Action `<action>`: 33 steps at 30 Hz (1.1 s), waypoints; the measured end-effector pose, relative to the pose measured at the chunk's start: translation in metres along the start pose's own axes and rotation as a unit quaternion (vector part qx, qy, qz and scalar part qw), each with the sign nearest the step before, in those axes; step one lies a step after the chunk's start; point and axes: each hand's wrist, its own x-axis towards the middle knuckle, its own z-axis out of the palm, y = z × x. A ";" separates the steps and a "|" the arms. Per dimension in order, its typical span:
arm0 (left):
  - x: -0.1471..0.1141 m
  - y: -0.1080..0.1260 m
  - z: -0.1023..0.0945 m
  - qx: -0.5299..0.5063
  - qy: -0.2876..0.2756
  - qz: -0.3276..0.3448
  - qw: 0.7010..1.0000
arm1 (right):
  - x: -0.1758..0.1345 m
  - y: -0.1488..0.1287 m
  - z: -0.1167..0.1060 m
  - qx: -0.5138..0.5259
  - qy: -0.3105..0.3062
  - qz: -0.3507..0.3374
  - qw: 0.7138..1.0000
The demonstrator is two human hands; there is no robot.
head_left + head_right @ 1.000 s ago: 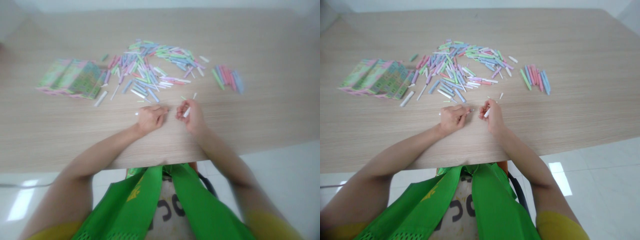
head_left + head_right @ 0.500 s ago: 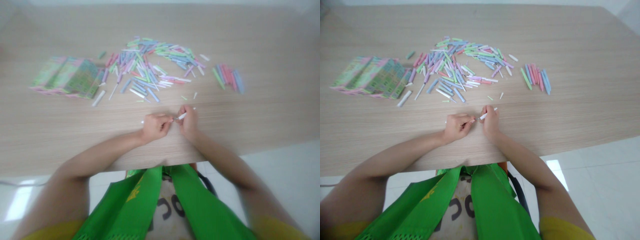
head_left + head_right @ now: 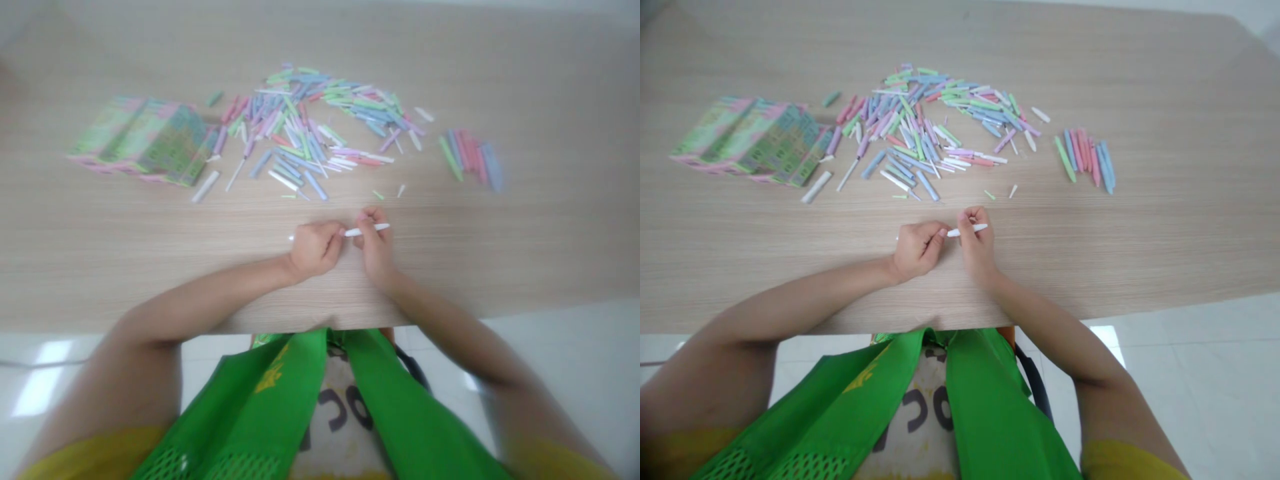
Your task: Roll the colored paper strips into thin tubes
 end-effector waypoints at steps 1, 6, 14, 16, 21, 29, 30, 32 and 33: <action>-0.001 -0.001 0.001 -0.006 0.002 0.001 1.000 | -0.002 0.000 0.001 0.005 -0.007 0.007 1.000; -0.007 -0.008 0.005 -0.050 0.034 -0.011 0.998 | -0.007 -0.002 0.004 -0.011 -0.036 -0.005 0.999; 0.006 -0.029 0.013 -0.076 0.117 0.047 0.989 | -0.004 0.000 0.000 -0.092 -0.058 -0.106 0.988; 0.008 -0.036 0.014 -0.136 0.134 0.043 0.981 | -0.004 0.003 -0.001 -0.106 -0.066 -0.125 0.984; 0.010 -0.043 0.013 -0.270 0.105 -0.030 0.957 | -0.007 0.004 0.000 -0.128 -0.063 -0.135 0.981; 0.011 -0.031 0.010 -0.407 0.009 -0.082 0.910 | -0.012 -0.007 -0.004 -0.154 -0.050 -0.113 0.980; 0.010 -0.028 0.008 -0.423 -0.009 -0.092 0.902 | -0.012 -0.007 -0.005 -0.156 -0.050 -0.119 0.979; 0.010 -0.023 0.002 -0.452 -0.042 -0.116 0.883 | -0.013 -0.007 -0.006 -0.166 -0.052 -0.129 0.976; 0.011 -0.020 -0.001 -0.466 -0.057 -0.132 0.873 | -0.013 -0.008 -0.007 -0.174 -0.054 -0.133 0.974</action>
